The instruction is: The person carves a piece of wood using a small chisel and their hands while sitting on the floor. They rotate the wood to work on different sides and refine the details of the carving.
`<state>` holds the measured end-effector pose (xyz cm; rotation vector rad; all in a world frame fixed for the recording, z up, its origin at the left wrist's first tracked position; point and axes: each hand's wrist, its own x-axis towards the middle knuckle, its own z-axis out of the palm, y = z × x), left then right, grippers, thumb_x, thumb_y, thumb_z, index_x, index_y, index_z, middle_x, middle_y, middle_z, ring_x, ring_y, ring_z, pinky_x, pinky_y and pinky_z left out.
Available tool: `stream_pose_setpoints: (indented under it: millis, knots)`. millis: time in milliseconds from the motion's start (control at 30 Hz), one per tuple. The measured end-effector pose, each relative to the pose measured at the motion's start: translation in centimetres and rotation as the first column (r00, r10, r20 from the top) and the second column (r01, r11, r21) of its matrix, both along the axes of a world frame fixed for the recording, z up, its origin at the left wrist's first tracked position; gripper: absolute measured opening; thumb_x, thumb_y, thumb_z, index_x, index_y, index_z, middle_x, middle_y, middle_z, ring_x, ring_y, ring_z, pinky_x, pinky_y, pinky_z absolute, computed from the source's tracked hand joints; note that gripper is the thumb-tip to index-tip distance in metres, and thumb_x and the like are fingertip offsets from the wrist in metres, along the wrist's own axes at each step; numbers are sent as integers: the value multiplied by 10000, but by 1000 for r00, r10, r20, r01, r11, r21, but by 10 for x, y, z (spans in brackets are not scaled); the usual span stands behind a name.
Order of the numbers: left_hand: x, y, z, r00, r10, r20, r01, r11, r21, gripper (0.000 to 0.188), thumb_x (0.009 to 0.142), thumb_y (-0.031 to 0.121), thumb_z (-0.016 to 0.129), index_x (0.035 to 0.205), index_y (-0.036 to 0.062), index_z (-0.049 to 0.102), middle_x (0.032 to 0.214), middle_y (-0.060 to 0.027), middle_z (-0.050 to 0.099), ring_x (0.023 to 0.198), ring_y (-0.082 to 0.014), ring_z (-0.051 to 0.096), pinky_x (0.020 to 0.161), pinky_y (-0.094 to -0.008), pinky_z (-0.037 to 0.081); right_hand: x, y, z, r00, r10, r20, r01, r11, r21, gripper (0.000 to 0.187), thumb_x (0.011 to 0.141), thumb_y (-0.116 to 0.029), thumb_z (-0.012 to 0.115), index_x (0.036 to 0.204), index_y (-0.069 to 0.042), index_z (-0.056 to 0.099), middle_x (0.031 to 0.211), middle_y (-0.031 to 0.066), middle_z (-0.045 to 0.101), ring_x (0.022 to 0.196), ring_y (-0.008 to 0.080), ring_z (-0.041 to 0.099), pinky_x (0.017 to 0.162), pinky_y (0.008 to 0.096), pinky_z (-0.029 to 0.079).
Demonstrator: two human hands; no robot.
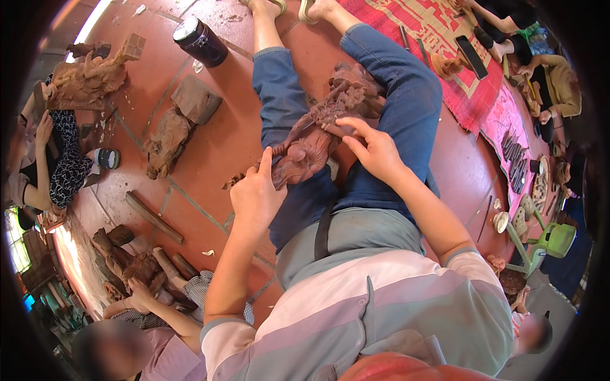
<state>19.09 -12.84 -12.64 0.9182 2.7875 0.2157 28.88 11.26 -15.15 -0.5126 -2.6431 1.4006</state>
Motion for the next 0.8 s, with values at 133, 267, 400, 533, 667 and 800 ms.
stream_pose_setpoints:
  millis: [133, 267, 400, 533, 667, 800]
  knots:
    - [-1, -1, -3, 999, -38, 22, 39, 997, -62, 769, 665, 282, 788, 1369, 135, 514, 809, -142, 690, 690, -279, 690, 621, -402, 554, -16, -4, -10, 987, -49, -151, 43, 998, -44, 275, 932, -176, 602, 1204, -148, 633, 1010, 135, 699, 883, 307, 686, 751, 357, 527]
    - [-18, -6, 0, 982, -11, 187, 7, 1000, 24, 719, 675, 280, 785, 1334, 116, 551, 806, -164, 693, 653, -252, 680, 603, -379, 538, -26, -14, -4, 984, -127, -124, 104, 979, -175, 264, 924, -176, 620, 1184, -142, 651, 991, 144, 699, 862, 307, 686, 753, 361, 526]
    - [-25, -14, -11, 762, 158, 628, -333, 928, 170, 554, 730, 253, 767, 1231, 59, 629, 745, -91, 665, 585, -149, 627, 557, -302, 504, -20, -24, 21, 982, -107, -155, 82, 983, -165, 246, 923, -203, 640, 1160, -147, 672, 1010, 97, 712, 883, 275, 689, 768, 340, 534]
    - [-13, -10, -14, 467, 234, 853, -587, 803, 101, 632, 719, 321, 758, 1257, 16, 626, 819, -92, 697, 666, -128, 652, 608, -285, 529, -20, -2, 16, 978, -173, -112, 153, 973, -171, 229, 932, -253, 632, 1129, -155, 693, 1044, 77, 712, 922, 247, 693, 781, 316, 530]
    - [9, 10, 3, 487, 342, 804, -636, 770, 58, 507, 776, 260, 735, 1205, 5, 643, 762, -45, 647, 582, -86, 586, 484, -248, 490, -33, -3, 20, 990, -94, -108, 88, 994, -62, 232, 924, -273, 637, 1119, -162, 695, 1012, 67, 716, 891, 258, 693, 754, 320, 532]
    - [16, 2, -6, 728, 298, 618, -510, 838, 197, 628, 733, 302, 749, 1254, -19, 608, 854, -169, 704, 660, -212, 684, 587, -331, 551, -48, 2, 21, 994, -61, -93, 64, 997, 32, 228, 915, -269, 646, 1109, -163, 700, 998, 65, 714, 868, 263, 687, 741, 315, 526]
